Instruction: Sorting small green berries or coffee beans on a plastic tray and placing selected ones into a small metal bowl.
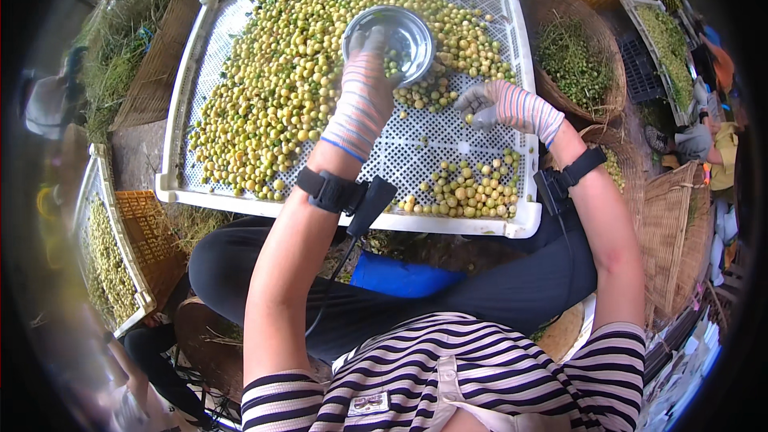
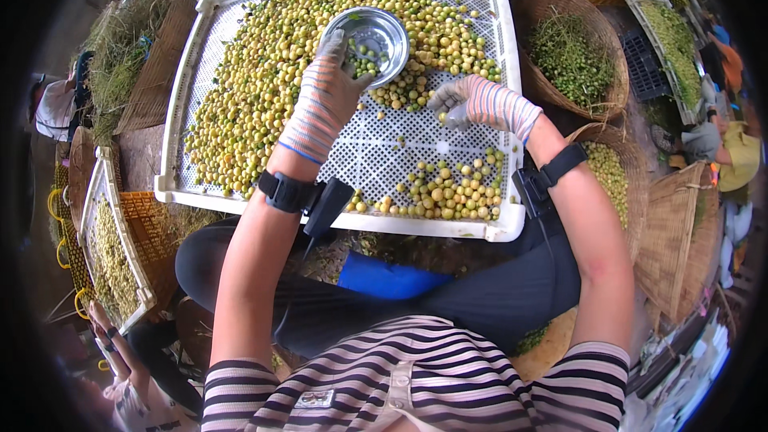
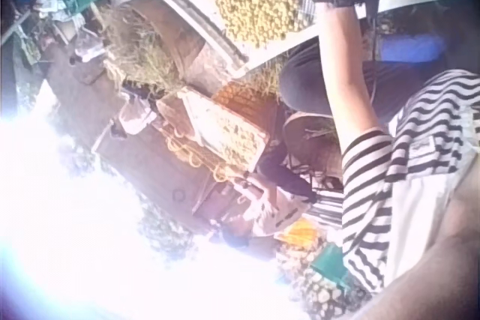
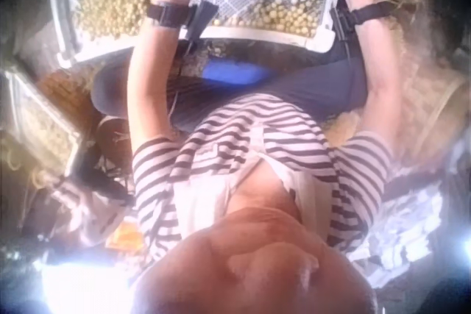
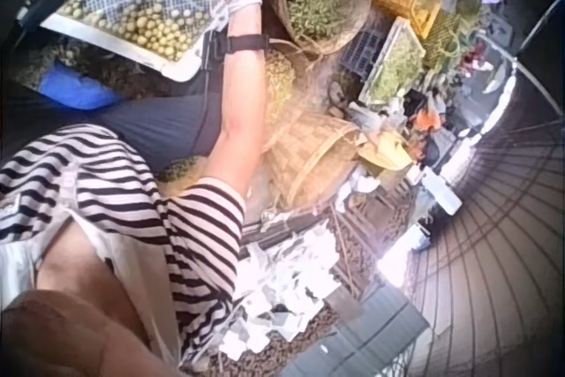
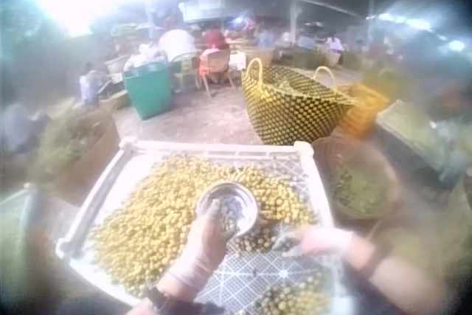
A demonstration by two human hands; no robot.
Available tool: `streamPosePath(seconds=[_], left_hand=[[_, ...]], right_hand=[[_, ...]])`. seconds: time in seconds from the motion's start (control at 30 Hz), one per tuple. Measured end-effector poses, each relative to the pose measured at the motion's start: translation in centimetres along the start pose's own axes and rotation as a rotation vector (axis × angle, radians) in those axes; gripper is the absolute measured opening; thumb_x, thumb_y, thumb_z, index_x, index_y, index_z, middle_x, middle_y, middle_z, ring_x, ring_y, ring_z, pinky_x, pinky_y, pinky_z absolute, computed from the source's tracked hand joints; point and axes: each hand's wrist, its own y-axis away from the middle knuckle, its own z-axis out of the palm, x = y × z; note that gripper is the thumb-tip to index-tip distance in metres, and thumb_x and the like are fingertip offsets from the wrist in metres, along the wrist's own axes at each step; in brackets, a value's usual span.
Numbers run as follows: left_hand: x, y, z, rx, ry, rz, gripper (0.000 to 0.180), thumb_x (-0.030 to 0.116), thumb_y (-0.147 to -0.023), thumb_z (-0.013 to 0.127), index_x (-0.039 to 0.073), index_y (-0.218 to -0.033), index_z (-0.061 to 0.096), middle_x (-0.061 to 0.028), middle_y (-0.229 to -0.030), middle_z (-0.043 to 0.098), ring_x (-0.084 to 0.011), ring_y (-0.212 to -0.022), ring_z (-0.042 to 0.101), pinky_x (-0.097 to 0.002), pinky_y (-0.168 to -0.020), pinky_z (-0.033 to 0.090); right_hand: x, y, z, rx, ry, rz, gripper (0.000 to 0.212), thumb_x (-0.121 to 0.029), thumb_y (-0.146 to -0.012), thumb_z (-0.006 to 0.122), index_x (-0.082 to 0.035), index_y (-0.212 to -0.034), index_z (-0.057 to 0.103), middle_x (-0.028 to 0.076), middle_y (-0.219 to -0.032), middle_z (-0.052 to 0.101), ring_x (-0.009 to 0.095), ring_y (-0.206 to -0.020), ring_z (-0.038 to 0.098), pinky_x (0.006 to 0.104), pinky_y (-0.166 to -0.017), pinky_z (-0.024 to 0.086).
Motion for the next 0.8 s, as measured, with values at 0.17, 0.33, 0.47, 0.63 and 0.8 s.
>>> streamPosePath(seconds=[0.17,0.33,0.47,0.63,0.8], left_hand=[[-0.8,6.0,2.8,0.161,0.689,-0.505,0.040,0.029,-0.094,0.058,0.009,-0.128,0.049,-0.0086,-0.111,0.058,-0.0231,-0.104,0.056,-0.0421,-0.081,0.049],[-2.9,9.8,5.3,-0.169,1.041,-0.870,0.024,0.025,-0.097,0.056,0.008,-0.115,0.056,-0.0103,-0.100,0.064,-0.0235,-0.087,0.064,-0.0324,-0.074,0.054],[-4.3,11.3,5.7,-0.283,0.852,-0.711,0.020,0.014,-0.096,0.057,0.006,-0.113,0.061,-0.0063,-0.096,0.066,-0.0150,-0.083,0.063,-0.0261,-0.070,0.053],[-4.2,13.4,7.0,-0.314,-0.013,-0.409,0.024,0.007,-0.089,0.064,0.000,-0.112,0.063,-0.0055,-0.097,0.069,-0.0125,-0.087,0.064,-0.0280,-0.077,0.054],[-3.8,14.6,8.2,-0.381,-0.167,-0.303,0.029,0.008,-0.088,0.064,0.000,-0.117,0.062,-0.0105,-0.105,0.070,-0.0168,-0.098,0.066,-0.0302,-0.086,0.053]], right_hand=[[-0.5,-0.6,1.0,0.051,0.146,-0.176,0.046,-0.001,-0.078,0.071,-0.004,-0.122,0.062,0.003,-0.099,0.065,0.012,-0.090,0.061,0.0269,-0.082,0.053],[-1.1,-0.4,1.0,-0.129,0.130,-0.321,0.046,-0.008,-0.080,0.072,-0.004,-0.125,0.060,0.007,-0.102,0.069,0.014,-0.093,0.063,0.0282,-0.084,0.053],[-0.6,0.6,-3.8,0.598,0.672,-0.184,0.028,-0.011,-0.086,0.060,-0.008,-0.112,0.069,0.014,-0.103,0.070,0.028,-0.098,0.067,0.0370,-0.088,0.051],[2.1,0.5,-7.9,0.704,1.219,-0.011,0.028,-0.009,-0.079,0.059,-0.012,-0.103,0.073,0.018,-0.098,0.068,0.034,-0.093,0.065,0.0427,-0.084,0.052],[3.5,-2.4,-7.2,0.558,1.442,0.088,0.020,-0.006,-0.073,0.062,-0.007,-0.089,0.074,0.019,-0.094,0.069,0.034,-0.091,0.067,0.0428,-0.078,0.055]])
